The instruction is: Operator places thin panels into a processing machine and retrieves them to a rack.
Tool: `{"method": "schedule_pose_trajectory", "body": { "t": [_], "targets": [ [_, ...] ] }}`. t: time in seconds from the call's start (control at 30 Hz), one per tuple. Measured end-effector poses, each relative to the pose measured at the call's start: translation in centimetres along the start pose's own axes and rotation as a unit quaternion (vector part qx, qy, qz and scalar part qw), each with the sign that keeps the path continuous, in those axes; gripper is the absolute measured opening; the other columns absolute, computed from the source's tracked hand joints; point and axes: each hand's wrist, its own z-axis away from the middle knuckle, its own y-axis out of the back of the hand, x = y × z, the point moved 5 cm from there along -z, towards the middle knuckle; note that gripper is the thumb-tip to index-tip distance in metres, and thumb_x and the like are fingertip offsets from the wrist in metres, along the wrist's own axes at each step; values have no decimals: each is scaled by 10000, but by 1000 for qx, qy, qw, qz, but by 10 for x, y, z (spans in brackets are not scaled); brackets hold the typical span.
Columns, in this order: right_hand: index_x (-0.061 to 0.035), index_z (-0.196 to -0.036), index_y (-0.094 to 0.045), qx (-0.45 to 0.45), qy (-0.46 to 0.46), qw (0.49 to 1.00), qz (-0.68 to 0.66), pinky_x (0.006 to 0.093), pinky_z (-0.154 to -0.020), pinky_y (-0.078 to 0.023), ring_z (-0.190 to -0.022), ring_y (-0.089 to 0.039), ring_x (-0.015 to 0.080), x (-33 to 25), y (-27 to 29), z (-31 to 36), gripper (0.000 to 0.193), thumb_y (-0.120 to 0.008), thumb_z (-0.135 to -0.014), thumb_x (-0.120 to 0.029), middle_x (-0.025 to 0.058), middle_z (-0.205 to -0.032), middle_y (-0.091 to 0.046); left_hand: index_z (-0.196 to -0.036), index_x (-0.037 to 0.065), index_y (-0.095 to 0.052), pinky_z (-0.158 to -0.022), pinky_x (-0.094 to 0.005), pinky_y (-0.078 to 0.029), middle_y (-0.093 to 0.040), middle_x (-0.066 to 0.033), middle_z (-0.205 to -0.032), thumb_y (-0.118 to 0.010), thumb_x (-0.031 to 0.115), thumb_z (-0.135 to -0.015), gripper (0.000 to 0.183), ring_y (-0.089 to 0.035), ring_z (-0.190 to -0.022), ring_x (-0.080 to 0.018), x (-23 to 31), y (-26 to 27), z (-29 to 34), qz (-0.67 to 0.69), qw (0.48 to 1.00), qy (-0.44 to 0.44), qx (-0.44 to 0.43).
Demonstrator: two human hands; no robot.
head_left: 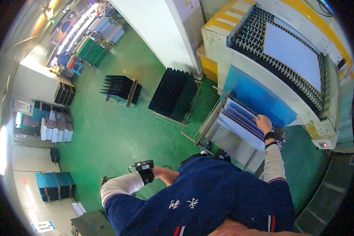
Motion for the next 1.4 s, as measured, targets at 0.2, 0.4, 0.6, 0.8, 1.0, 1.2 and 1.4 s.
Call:
{"method": "schedule_pose_trajectory", "body": {
  "t": [0.2, 0.4, 0.6, 0.8, 1.0, 1.2, 1.4],
  "targets": [
    [-78, -850, -641, -13, 21, 1000, 18, 464, -705, -461, -847, -616, 380, 2, 2, -2, 343, -649, -807, -418, 167, -837, -652, -1008, 26, -683, -727, -371, -518, -702, -117, -906, -746, 265, -811, 316, -656, -824, -208, 60, 103, 65, -220, 957, 44, 183],
    [-75, -875, -646, -5, 12, 1000, 8, 459, -728, -464, -875, -619, 374, 12, -7, -5, 350, -639, -814, -420, 169, -872, -656, -943, 25, -665, -715, -357, -497, -663, -125, -922, -733, 161, -798, 210, -635, -839, -260, 272, 129, 149, -276, 760, -311, 499],
    [-78, -899, -658, -30, 7, 999, 11, 460, -749, -470, -892, -626, 369, -10, 3, 1, 342, -620, -831, -411, 167, -900, -667, -986, -9, -659, -769, -428, -517, -674, -165, -984, -684, 337, -858, 370, -632, -917, -341, 392, 63, 182, -330, 704, -562, 284],
    [-108, -930, -669, -27, -10, 1000, -6, 469, -748, -477, -905, -627, 383, 15, -12, -8, 367, -606, -829, -456, 170, -924, -671, -1001, 12, -660, -799, -437, -493, -672, -152, -1002, -675, 332, -862, 349, -628, -938, -335, 422, 42, 156, -370, 700, -570, 222],
    [-81, -901, -670, -25, 2, 1000, 18, 460, -757, -472, -900, -621, 384, 4, -9, -7, 381, -624, -832, -453, 180, -910, -664, -1016, 33, -661, -829, -446, -469, -670, -139, -1020, -666, 326, -866, 329, -623, -958, -328, 429, 40, 149, -376, 699, -562, 232],
    [-93, -869, -657, -10, 18, 1000, 17, 477, -741, -478, -884, -629, 381, 3, -6, -5, 360, -607, -842, -448, 170, -880, -666, -1032, 54, -662, -859, -454, -446, -668, -125, -1038, -656, 321, -871, 312, -618, -979, -321, 442, 37, 141, -375, 695, -566, 237],
    [-97, -888, -665, -22, -5, 1000, 20, 476, -765, -482, -916, -627, 382, 6, -8, -5, 368, -623, -830, -459, 164, -916, -670, -1047, 76, -663, -889, -463, -422, -666, -112, -1056, -647, 316, -875, 296, -613, -1000, -314, 451, 39, 143, -357, 702, -568, 238]
  ]
}}
